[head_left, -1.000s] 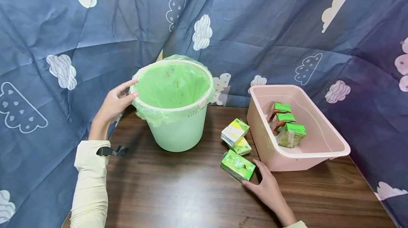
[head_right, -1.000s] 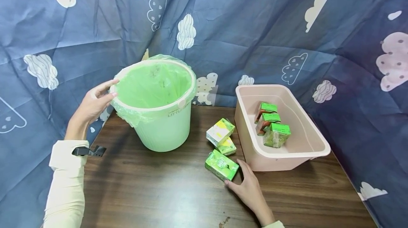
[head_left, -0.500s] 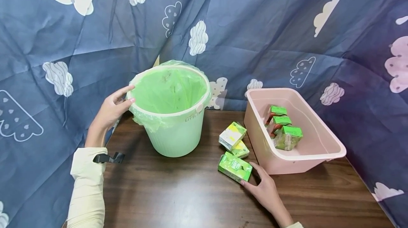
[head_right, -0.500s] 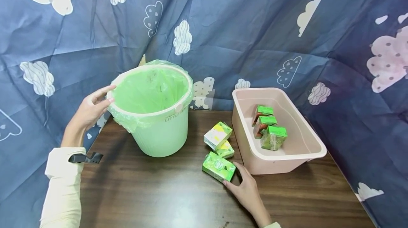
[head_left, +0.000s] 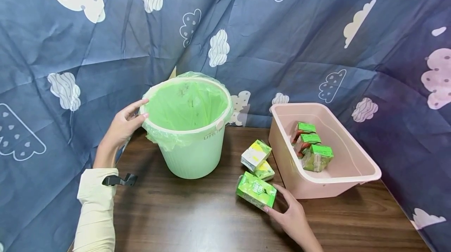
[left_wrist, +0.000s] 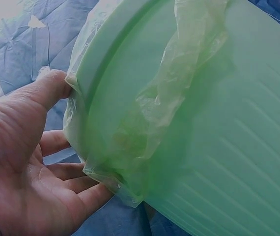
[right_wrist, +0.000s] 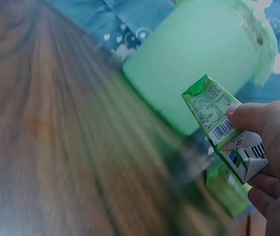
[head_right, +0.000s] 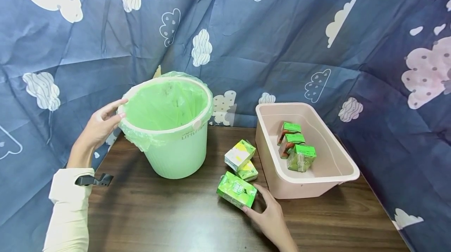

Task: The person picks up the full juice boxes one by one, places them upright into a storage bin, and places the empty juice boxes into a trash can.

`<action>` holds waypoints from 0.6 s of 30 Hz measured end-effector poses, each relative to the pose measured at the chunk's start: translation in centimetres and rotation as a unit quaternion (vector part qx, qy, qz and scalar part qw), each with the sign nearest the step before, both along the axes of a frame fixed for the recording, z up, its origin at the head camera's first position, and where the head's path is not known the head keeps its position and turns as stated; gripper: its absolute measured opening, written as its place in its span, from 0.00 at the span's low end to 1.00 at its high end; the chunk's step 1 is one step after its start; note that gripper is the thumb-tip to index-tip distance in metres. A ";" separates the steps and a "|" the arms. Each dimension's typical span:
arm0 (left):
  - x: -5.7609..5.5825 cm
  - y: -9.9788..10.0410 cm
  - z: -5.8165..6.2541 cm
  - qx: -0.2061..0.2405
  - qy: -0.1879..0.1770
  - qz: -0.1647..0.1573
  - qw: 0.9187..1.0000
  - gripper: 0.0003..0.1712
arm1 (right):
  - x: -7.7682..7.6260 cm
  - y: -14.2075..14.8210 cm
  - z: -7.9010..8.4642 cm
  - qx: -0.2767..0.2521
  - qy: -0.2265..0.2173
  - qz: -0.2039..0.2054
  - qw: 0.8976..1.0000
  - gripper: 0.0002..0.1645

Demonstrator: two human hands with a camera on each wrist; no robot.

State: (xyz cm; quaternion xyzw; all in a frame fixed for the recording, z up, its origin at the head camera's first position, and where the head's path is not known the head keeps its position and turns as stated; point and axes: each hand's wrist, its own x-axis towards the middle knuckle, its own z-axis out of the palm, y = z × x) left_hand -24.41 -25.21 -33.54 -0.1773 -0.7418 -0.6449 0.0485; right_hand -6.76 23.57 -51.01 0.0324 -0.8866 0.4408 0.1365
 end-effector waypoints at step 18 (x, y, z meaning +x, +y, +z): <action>-0.2 0.3 -0.3 0.038 0.011 -0.004 0.999 0.31 | -0.3 -0.5 7.1 -0.050 0.048 0.069 0.995 0.44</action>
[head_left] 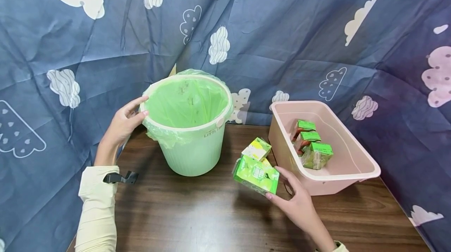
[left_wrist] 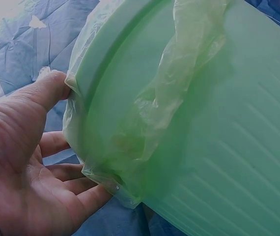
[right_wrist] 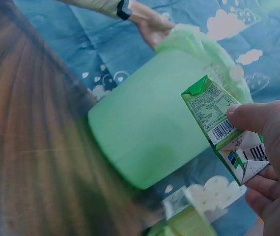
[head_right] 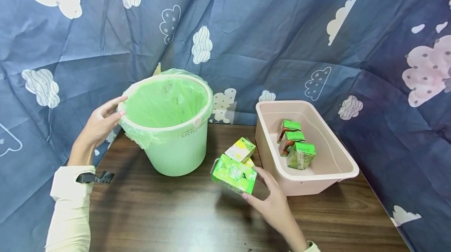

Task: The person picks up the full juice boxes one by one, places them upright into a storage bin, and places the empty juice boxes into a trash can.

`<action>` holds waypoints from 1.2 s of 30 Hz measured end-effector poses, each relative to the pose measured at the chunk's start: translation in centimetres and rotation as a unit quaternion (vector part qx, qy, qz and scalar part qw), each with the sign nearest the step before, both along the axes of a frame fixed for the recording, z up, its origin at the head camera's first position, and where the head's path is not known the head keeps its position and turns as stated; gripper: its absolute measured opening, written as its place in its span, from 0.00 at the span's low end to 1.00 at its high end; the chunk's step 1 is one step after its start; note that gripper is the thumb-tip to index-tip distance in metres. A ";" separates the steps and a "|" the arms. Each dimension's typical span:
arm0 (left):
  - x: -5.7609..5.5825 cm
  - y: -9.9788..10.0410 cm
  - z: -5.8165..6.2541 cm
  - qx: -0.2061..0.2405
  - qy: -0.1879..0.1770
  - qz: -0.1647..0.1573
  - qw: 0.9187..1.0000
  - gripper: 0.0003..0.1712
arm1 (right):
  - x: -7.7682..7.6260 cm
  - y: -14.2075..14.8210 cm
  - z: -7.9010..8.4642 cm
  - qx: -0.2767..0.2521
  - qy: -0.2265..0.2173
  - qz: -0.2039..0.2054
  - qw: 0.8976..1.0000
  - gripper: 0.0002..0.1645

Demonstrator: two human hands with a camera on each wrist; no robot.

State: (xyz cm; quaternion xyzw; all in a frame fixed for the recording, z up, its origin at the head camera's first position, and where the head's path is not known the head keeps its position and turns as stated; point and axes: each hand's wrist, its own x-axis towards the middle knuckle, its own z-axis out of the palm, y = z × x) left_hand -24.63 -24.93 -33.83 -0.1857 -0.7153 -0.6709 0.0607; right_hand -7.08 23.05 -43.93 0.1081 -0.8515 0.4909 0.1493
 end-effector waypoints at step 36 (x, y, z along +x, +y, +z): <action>0.0 -0.1 0.1 0.003 -0.006 0.003 1.000 0.32 | -14.4 -6.0 16.2 0.104 0.186 0.052 0.976 0.46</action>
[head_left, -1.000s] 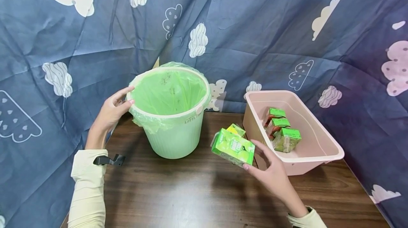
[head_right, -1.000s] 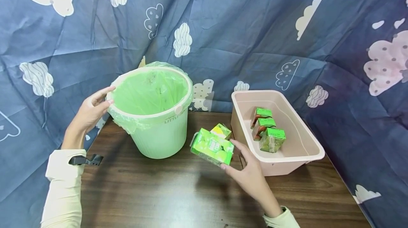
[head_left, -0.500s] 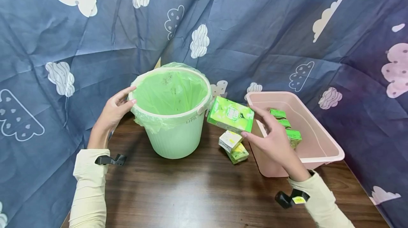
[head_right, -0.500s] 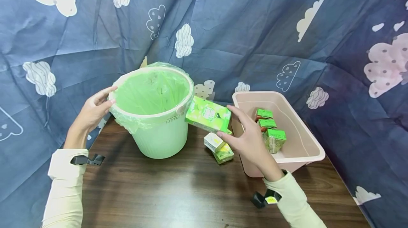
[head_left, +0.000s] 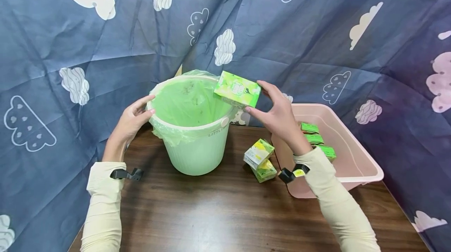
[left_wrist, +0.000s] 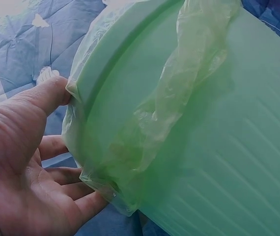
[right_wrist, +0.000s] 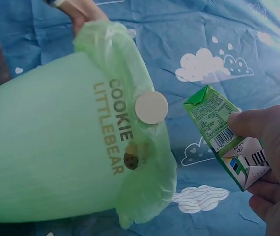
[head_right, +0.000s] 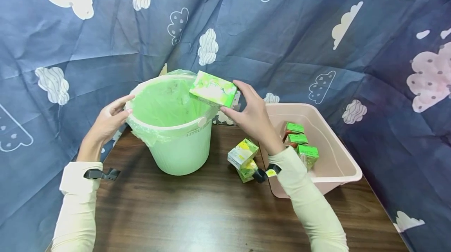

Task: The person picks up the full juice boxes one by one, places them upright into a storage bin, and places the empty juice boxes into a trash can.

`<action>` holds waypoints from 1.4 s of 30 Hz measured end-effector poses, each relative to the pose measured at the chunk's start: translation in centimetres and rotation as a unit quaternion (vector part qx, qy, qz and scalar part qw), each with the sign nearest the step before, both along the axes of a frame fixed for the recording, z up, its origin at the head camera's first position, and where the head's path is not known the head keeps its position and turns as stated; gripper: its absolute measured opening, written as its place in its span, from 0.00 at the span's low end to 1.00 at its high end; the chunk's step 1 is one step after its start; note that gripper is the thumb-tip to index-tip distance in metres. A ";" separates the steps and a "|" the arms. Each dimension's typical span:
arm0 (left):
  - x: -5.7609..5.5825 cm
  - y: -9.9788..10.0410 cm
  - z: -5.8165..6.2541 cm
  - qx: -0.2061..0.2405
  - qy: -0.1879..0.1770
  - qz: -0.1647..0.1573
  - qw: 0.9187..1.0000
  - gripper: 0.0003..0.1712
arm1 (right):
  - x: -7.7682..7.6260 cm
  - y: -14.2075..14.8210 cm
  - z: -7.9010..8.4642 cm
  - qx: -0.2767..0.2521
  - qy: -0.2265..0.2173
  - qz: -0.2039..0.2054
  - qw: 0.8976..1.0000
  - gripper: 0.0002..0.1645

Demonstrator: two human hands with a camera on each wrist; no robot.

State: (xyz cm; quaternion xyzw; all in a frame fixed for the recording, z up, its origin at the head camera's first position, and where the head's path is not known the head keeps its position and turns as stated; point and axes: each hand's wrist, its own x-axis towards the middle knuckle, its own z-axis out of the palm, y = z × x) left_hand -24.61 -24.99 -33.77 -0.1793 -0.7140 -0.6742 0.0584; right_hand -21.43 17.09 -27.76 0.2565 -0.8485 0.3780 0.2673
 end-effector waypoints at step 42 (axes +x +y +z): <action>-0.3 0.1 -0.4 0.000 -0.014 0.006 1.000 0.33 | -5.2 -4.2 -1.3 -0.013 -0.055 0.023 0.998 0.45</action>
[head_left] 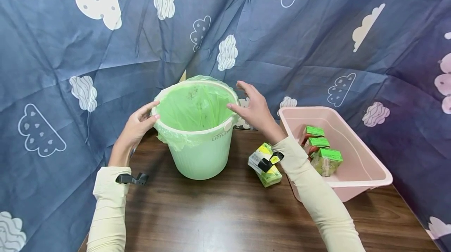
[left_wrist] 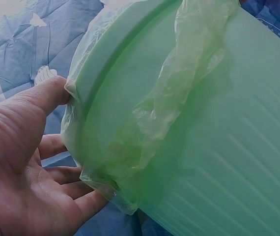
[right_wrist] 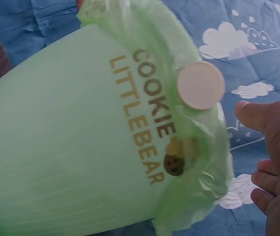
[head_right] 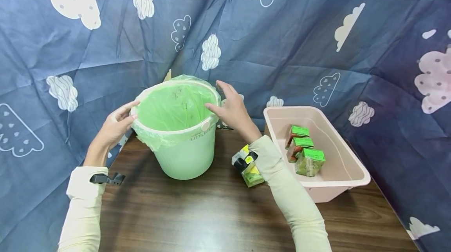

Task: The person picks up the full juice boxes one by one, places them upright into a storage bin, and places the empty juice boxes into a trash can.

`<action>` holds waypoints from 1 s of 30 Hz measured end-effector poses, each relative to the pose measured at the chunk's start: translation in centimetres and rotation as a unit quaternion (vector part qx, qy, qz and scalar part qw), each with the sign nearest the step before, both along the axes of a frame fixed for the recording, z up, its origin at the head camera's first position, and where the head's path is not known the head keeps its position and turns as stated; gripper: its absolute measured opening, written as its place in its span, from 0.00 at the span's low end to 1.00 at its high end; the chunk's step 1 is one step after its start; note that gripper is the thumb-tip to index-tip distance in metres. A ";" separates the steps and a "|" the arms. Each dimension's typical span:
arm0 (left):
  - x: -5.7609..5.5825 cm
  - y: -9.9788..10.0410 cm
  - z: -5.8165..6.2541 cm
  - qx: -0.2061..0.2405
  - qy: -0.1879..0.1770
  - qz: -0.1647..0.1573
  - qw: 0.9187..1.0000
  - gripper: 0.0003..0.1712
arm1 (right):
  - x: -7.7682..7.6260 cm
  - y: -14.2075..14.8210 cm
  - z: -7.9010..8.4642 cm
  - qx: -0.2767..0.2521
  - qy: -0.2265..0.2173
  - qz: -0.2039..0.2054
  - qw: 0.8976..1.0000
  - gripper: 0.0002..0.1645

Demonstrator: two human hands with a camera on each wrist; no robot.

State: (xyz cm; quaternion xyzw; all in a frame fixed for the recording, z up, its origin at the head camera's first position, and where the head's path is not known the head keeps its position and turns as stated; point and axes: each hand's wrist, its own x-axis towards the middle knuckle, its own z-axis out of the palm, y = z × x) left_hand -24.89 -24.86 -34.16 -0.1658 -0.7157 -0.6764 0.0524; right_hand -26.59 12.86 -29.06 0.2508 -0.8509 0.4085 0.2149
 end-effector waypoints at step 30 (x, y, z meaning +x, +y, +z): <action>0.3 0.4 -0.1 0.033 -0.013 -0.007 0.999 0.33 | 9.0 6.6 -12.9 -0.062 -0.088 -0.075 0.991 0.48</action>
